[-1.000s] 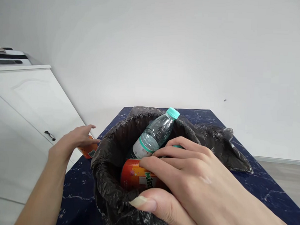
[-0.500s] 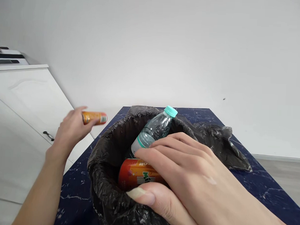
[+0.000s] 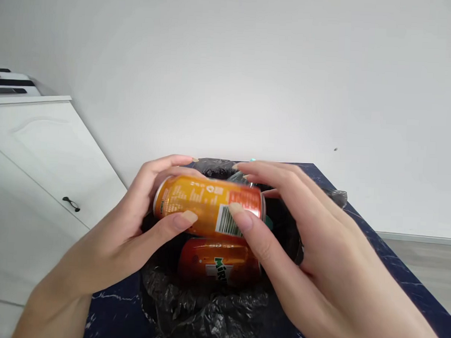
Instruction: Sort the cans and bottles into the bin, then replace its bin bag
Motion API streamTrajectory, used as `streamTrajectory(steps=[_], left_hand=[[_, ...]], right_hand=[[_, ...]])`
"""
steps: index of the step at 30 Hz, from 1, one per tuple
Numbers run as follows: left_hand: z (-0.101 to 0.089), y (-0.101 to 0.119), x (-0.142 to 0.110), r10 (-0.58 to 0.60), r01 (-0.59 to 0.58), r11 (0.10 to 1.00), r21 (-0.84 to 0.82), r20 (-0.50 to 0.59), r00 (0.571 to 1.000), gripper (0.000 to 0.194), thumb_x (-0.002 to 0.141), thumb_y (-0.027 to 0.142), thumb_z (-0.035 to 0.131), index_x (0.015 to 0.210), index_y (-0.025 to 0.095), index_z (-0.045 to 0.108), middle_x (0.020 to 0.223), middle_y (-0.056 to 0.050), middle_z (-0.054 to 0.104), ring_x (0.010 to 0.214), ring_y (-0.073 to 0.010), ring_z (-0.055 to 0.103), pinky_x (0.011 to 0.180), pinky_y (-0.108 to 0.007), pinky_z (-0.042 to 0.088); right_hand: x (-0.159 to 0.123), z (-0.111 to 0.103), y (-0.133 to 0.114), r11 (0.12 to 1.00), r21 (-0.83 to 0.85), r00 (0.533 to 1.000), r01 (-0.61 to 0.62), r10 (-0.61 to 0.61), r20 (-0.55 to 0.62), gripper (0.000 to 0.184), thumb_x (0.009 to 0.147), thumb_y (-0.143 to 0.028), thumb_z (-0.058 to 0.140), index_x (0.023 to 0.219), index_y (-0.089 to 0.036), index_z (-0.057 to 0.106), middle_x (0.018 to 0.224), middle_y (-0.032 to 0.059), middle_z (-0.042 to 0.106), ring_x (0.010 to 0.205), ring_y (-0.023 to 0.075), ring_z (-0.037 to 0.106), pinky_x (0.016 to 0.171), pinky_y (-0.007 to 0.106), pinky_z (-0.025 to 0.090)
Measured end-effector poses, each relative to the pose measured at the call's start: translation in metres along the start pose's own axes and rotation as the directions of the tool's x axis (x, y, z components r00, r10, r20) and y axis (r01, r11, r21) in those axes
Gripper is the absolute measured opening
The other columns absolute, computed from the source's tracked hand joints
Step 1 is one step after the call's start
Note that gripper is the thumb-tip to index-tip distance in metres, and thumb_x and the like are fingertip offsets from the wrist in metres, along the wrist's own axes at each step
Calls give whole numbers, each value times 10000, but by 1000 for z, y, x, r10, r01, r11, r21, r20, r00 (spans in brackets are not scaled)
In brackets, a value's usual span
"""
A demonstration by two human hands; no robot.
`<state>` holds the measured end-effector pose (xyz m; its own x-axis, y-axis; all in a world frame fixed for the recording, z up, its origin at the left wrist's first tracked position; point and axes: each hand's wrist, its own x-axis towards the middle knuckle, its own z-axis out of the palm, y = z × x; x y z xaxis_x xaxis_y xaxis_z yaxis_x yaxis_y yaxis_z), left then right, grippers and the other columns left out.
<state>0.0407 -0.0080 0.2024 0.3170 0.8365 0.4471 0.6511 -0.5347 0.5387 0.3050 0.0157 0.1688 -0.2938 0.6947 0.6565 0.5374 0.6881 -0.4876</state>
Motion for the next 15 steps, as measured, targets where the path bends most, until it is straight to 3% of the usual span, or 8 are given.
streamTrajectory(steps=[3, 5, 10, 12, 15], left_hand=[[-3, -2, -1, 18, -24, 997, 69, 96, 995, 611, 1057, 555, 621, 1600, 418, 377, 1616, 17, 566, 1515, -270, 526, 1253, -410, 510], [-6, -2, -1, 28, -38, 992, 122, 86, 996, 546, 1069, 539, 602, 1579, 427, 440, 1634, 48, 549, 1538, -260, 500, 1283, -412, 473], [-14, 7, 2, 84, -83, 983, 163, -1, 996, 230, 1098, 438, 576, 1275, 361, 700, 1382, 49, 736, 1371, -216, 644, 1202, -364, 523], [-15, 10, 3, 126, -122, 981, 150, -14, 992, 178, 1097, 387, 584, 1167, 339, 740, 1251, 44, 789, 1283, -211, 695, 1158, -361, 549], [-14, 11, 3, 164, -166, 978, 126, 26, 986, 184, 1100, 327, 582, 1105, 320, 766, 1224, 39, 800, 1207, -199, 726, 1096, -341, 574]], right_hand=[[1, 0, 0, 999, -34, 1000, -29, 29, 8, 419, 1050, -528, 595, 1448, -398, 610, 1435, 15, 682, 1261, 294, 701, 991, 427, 651], [3, -1, -2, 999, -40, 1000, -26, 26, -2, 413, 1052, -533, 591, 1446, -411, 612, 1443, 0, 675, 1278, 281, 691, 1017, 417, 639], [5, -3, -7, 999, -39, 1000, 11, -12, -19, 337, 1050, -496, 601, 1366, -404, 674, 1475, -6, 649, 1321, 278, 671, 1013, 392, 639], [5, -3, -8, 999, -42, 999, 17, -18, -29, 298, 1043, -479, 612, 1313, -395, 705, 1476, -2, 648, 1323, 293, 671, 970, 395, 655], [6, -4, -8, 999, -36, 998, 36, -38, -54, 241, 1033, -467, 626, 1221, -377, 747, 1435, 9, 677, 1313, 314, 677, 960, 429, 656]])
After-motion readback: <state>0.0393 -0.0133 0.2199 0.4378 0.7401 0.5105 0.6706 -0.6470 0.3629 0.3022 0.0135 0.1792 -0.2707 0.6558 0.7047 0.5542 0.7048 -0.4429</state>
